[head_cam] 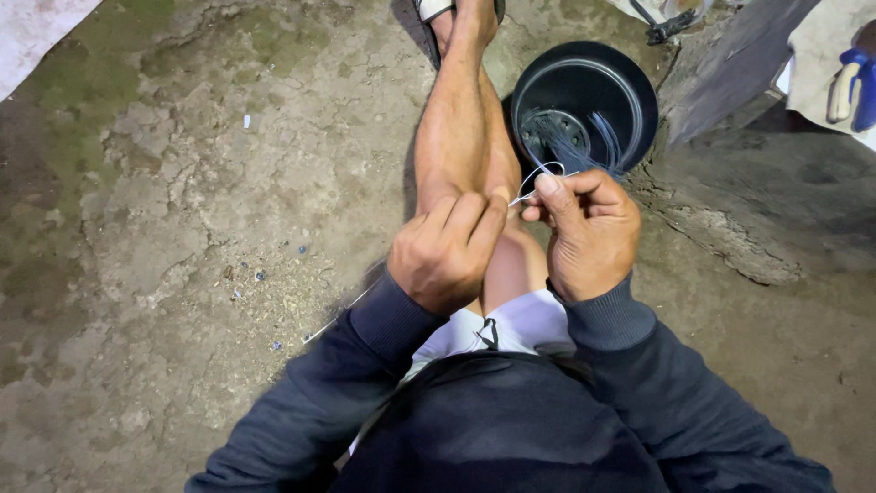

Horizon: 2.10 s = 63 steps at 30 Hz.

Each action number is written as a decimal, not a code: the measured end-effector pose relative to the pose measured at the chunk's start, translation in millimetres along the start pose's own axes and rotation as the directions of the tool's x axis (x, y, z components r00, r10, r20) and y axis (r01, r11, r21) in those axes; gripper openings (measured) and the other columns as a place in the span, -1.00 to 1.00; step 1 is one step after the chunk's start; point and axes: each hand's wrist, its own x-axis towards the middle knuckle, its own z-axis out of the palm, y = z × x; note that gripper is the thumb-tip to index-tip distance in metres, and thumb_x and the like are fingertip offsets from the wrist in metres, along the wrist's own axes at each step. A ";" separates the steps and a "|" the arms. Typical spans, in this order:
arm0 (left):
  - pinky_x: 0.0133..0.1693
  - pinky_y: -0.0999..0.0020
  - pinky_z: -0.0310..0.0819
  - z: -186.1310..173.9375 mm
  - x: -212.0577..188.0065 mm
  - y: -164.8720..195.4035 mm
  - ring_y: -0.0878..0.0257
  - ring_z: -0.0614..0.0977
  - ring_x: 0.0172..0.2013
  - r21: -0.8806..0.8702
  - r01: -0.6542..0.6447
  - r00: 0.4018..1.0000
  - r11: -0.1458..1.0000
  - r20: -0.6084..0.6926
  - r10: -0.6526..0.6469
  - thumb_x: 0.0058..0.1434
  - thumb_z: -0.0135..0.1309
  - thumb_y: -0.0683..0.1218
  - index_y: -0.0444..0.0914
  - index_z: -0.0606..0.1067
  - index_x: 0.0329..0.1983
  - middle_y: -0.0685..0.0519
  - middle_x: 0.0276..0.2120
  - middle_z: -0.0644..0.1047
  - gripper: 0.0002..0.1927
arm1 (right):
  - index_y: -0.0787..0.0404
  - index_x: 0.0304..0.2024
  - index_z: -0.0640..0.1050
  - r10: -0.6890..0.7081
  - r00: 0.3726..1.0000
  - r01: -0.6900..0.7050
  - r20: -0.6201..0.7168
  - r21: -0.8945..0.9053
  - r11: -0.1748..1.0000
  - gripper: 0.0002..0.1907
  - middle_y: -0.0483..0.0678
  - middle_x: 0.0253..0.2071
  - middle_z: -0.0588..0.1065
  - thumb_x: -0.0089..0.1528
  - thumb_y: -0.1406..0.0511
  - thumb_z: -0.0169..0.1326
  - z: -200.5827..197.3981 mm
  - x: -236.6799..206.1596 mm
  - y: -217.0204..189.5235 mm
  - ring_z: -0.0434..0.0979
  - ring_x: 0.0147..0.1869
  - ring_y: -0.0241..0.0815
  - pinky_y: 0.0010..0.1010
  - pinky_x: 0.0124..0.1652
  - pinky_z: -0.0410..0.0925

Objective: The person sits on the floor and repeatedly forms loops with white plastic wire ties, twists them to secure, and trims the excess with pliers. The person handles the wire ties and pliers throughout, working over a bucket that collects trimmed pieces.

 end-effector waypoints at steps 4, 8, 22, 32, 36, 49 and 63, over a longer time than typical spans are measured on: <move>-0.30 0.31 0.48 0.4 -6.5 0.5 0.18 0.55 -0.34 -0.024 -0.016 1.000 1.000 -0.004 0.016 0.24 0.08 -0.17 -0.36 0.55 0.09 0.02 -0.32 0.49 -0.64 | 0.33 -0.23 0.54 0.033 0.999 -0.033 0.003 0.009 0.999 -0.92 0.02 -0.30 0.58 0.36 0.42 0.17 -2.4 -2.9 2.6 0.59 -0.28 -0.27 -0.44 -0.18 0.51; -0.30 0.26 0.47 2.4 -11.1 1.4 0.13 0.57 -0.33 -0.099 0.057 0.998 0.993 0.016 -0.056 0.23 0.09 -0.19 -0.35 0.56 0.03 0.01 -0.35 0.47 -0.69 | 0.34 -0.24 0.54 0.019 1.000 -0.019 0.006 -0.030 0.999 -0.91 0.03 -0.29 0.58 0.36 0.42 0.17 -4.1 -6.5 5.3 0.59 -0.27 -0.26 -0.43 -0.16 0.52; -0.30 0.34 0.48 -3.4 -14.9 7.8 0.15 0.63 -0.39 -0.639 0.480 0.866 0.601 0.233 -0.443 0.36 0.14 -0.20 -0.34 0.60 -0.14 -0.07 -0.38 0.58 -0.90 | 0.33 -0.20 0.50 0.120 0.970 -0.161 0.213 0.192 0.968 -0.94 0.10 -0.24 0.57 0.40 0.45 0.09 -20.0 -13.8 24.0 0.59 -0.21 -0.15 -0.34 -0.11 0.49; -0.40 0.37 0.34 -8.0 -23.9 8.1 0.24 0.49 -0.49 -0.664 0.435 0.885 0.608 0.191 -0.424 0.35 0.17 -0.26 -0.34 0.60 -0.13 -0.01 -0.47 0.49 -0.93 | 0.34 -0.12 0.53 0.176 0.915 -0.279 0.364 0.253 0.926 -0.75 0.13 -0.11 0.57 0.51 0.27 -0.05 -24.3 -20.0 21.7 0.61 -0.10 -0.09 -0.28 -0.02 0.47; -0.33 0.34 0.40 -14.1 -23.0 8.8 0.21 0.54 -0.42 -0.654 0.383 0.913 0.652 0.160 -0.375 0.35 0.18 -0.26 -0.31 0.57 -0.10 -0.01 -0.43 0.50 -0.92 | 0.34 -0.12 0.51 0.222 0.914 -0.325 0.339 0.285 0.902 -0.75 0.13 -0.13 0.57 0.52 0.27 -0.06 -23.9 -23.9 21.2 0.63 -0.13 -0.08 -0.29 -0.07 0.47; -0.34 0.45 0.33 -25.7 -26.0 -2.5 0.38 0.44 -0.40 -0.737 0.468 0.877 0.487 0.321 -0.356 0.36 0.19 -0.25 -0.33 0.61 -0.11 0.09 -0.43 0.50 -0.92 | 0.30 -0.06 0.49 0.017 0.910 0.047 0.415 -0.143 0.989 -0.93 0.10 -0.14 0.59 0.46 0.41 -0.01 -22.8 -21.5 -14.6 0.66 -0.04 -0.14 -0.35 0.06 0.52; -0.38 0.46 0.38 -21.1 -23.6 6.5 0.33 0.49 -0.43 -0.728 0.384 0.888 0.568 0.122 -0.444 0.39 0.16 -0.26 -0.33 0.57 -0.08 0.05 -0.40 0.50 -0.92 | 0.32 -0.10 0.53 -0.417 0.655 0.755 0.630 -0.516 0.406 -0.75 0.05 -0.32 0.52 0.21 0.58 0.23 20.5 -35.5 -27.6 0.54 -0.32 -0.02 -0.26 -0.30 0.39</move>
